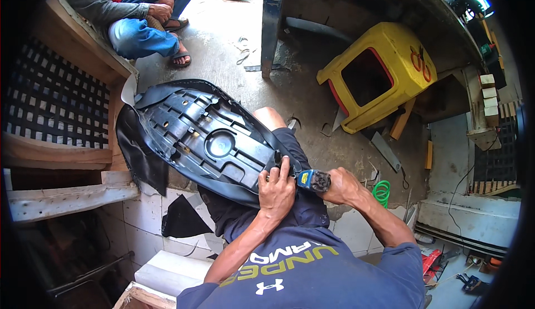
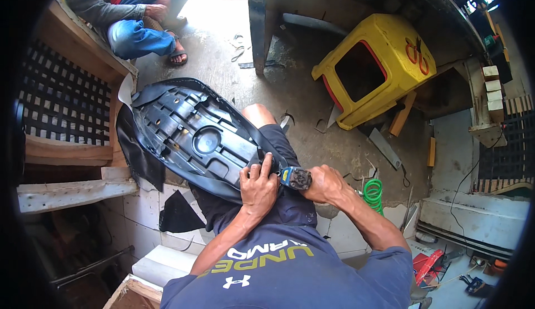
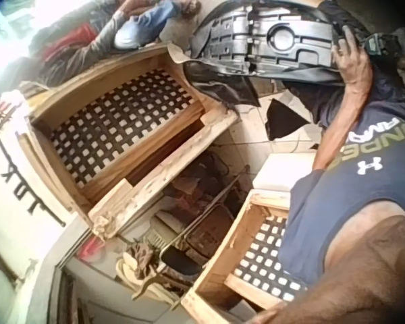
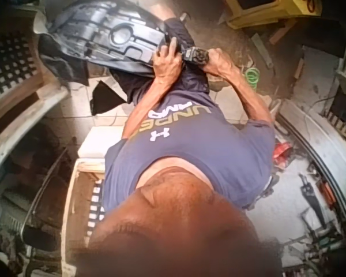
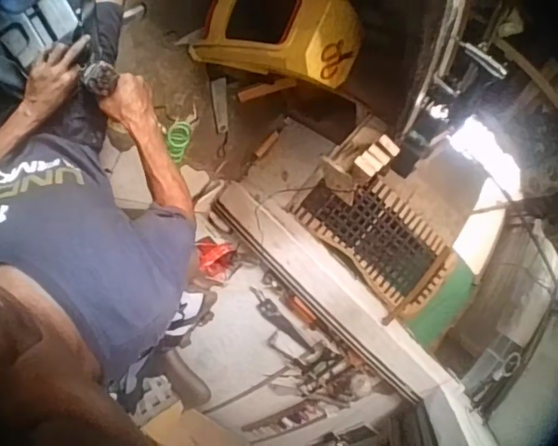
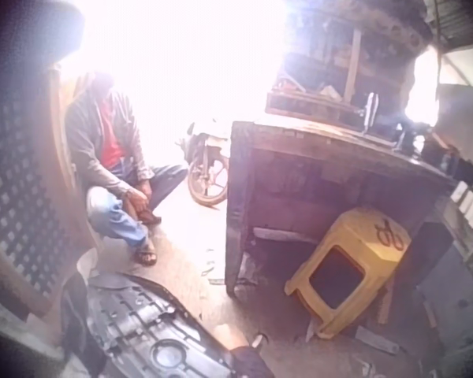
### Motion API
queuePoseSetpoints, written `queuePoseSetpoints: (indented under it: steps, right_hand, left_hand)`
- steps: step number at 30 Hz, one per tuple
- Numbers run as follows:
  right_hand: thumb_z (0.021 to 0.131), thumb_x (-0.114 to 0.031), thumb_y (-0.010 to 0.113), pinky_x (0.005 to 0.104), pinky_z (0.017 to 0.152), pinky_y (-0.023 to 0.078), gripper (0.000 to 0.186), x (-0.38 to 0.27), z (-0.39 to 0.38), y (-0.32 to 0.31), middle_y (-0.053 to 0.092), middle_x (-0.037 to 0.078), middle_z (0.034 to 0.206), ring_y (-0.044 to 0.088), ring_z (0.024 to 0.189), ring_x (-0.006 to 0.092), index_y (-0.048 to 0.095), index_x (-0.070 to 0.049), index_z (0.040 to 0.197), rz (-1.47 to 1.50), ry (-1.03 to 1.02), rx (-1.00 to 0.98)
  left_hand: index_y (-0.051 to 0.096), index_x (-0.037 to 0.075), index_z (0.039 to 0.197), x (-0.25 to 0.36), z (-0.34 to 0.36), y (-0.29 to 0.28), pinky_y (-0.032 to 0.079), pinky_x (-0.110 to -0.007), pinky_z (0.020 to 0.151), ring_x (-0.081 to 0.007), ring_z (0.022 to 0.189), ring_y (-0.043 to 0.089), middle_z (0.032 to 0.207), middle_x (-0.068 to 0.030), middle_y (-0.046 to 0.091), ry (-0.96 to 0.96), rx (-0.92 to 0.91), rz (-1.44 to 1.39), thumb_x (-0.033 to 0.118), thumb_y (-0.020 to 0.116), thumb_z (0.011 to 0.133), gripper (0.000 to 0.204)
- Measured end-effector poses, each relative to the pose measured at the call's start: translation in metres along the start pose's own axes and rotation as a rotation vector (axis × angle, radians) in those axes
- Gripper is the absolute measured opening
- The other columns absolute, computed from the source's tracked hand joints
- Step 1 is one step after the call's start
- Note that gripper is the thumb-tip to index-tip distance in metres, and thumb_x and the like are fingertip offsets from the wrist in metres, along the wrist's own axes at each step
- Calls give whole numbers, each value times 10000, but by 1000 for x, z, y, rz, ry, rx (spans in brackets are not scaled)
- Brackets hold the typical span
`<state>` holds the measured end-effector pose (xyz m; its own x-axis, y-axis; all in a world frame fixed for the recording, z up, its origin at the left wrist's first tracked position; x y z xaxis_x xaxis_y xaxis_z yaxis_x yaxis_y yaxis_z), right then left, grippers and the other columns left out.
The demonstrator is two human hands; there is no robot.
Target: The person staples new fabric onto a motorcycle seat frame using a pneumatic stapler, pulling the material tight and trimming excess pieces with scissors.
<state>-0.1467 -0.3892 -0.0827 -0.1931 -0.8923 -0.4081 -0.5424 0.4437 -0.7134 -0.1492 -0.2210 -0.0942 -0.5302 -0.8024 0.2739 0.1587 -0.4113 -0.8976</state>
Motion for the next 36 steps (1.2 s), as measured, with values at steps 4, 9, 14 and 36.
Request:
queuePoseSetpoints:
  steps: [4, 9, 14, 36]
  right_hand:
    - [792, -299, 767, 506, 803, 591, 317, 2, 5, -3, 731, 282, 887, 720, 897, 473, 775, -23, 948, -19, 39, -29]
    - [778, -316, 768, 507, 811, 589, 372, 4, 3, -6, 727, 307, 892, 724, 909, 474, 768, 24, 928, 151, -5, -33]
    - [777, -333, 771, 508, 816, 588, 423, 2, -5, 5, 714, 334, 881, 723, 911, 482, 756, 68, 911, 62, 122, -86]
    - [837, -77, 694, 524, 1107, 452, 864, 346, 55, 185, 531, 282, 1423, 529, 1328, 473, 309, -49, 1610, 54, 688, 408]
  left_hand:
    - [732, 70, 726, 1, 3, 2, 443, -459, 919, -240, 1014, 581, 1415, -94, 645, 6, 17, 27, 220, 725, 790, 164]
    - [723, 74, 708, -1, 5, 0, 439, -446, 912, -237, 1010, 580, 1395, -81, 665, -11, 35, -3, 229, 744, 777, 171]
    - [741, 57, 745, 1, 3, 3, 440, -452, 940, -237, 1012, 578, 1404, -97, 651, 4, 14, 15, 195, 682, 798, 159]
    - [716, 234, 1302, 25, 11, -16, 377, -577, 1032, -297, 1280, 491, 1615, -10, 452, 224, -511, 48, 426, 821, 788, 558]
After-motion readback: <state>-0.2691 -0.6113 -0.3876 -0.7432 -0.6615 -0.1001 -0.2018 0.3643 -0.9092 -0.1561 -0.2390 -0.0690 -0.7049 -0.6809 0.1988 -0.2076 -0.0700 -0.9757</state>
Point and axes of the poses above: each hand's wrist, its own z-axis towards the middle knuckle, its own y-axis out of the palm, x = y × z, the point moved 8 cm from there along z, towards the middle knuckle
